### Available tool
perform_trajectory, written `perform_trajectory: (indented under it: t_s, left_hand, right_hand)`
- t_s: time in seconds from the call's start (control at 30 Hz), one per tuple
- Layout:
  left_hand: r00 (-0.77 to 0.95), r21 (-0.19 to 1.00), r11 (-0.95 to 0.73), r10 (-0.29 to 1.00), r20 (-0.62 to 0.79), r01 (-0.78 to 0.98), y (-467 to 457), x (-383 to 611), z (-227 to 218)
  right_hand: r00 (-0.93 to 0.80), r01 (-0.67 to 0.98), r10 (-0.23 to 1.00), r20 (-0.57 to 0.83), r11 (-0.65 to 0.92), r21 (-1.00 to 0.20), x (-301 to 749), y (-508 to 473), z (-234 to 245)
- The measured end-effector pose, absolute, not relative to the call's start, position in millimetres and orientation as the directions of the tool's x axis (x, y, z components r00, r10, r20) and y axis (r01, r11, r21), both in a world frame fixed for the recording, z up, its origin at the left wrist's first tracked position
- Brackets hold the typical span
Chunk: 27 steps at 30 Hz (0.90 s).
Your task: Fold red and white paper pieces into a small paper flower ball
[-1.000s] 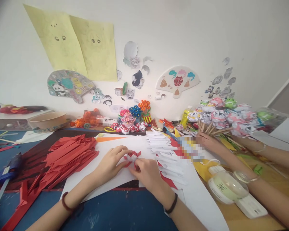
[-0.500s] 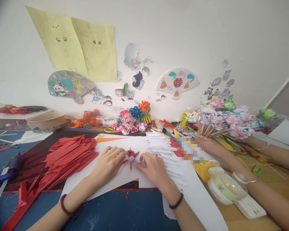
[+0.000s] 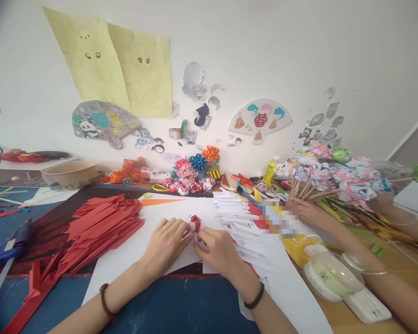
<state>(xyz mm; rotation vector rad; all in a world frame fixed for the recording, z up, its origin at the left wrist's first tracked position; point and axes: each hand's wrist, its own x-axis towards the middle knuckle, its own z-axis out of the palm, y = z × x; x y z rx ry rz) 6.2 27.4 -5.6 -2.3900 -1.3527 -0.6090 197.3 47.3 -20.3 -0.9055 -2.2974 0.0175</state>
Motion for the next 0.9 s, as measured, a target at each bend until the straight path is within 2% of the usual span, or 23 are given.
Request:
perform_trajectory:
  t_s: [0.13, 0.33, 0.53, 0.9]
  left_hand:
    - [0.390, -0.013, -0.455, 0.747, 0.538, 0.890, 27.3, 8.0, -5.1]
    - [0.350, 0.127, -0.489, 0.759, 0.548, 0.863, 27.0, 6.6, 0.0]
    - [0.348, 0.235, -0.496, 0.810, 0.473, 0.836, 31.5, -4.2, 5.8]
    - [0.356, 0.267, -0.522, 0.799, 0.485, 0.810, 31.4, -1.8, 7.4]
  right_hand:
    - [-0.601, 0.563, 0.573, 0.557, 0.798, -0.214, 195.0, 45.5, -20.7]
    - [-0.598, 0.579, 0.573, 0.560, 0.792, -0.193, 194.9, 46.3, -20.8]
    - [-0.559, 0.622, 0.615, 0.556, 0.755, -0.208, 196.1, 46.4, -18.3]
    - [-0.540, 0.673, 0.651, 0.533, 0.714, -0.191, 199.1, 51.4, -18.8]
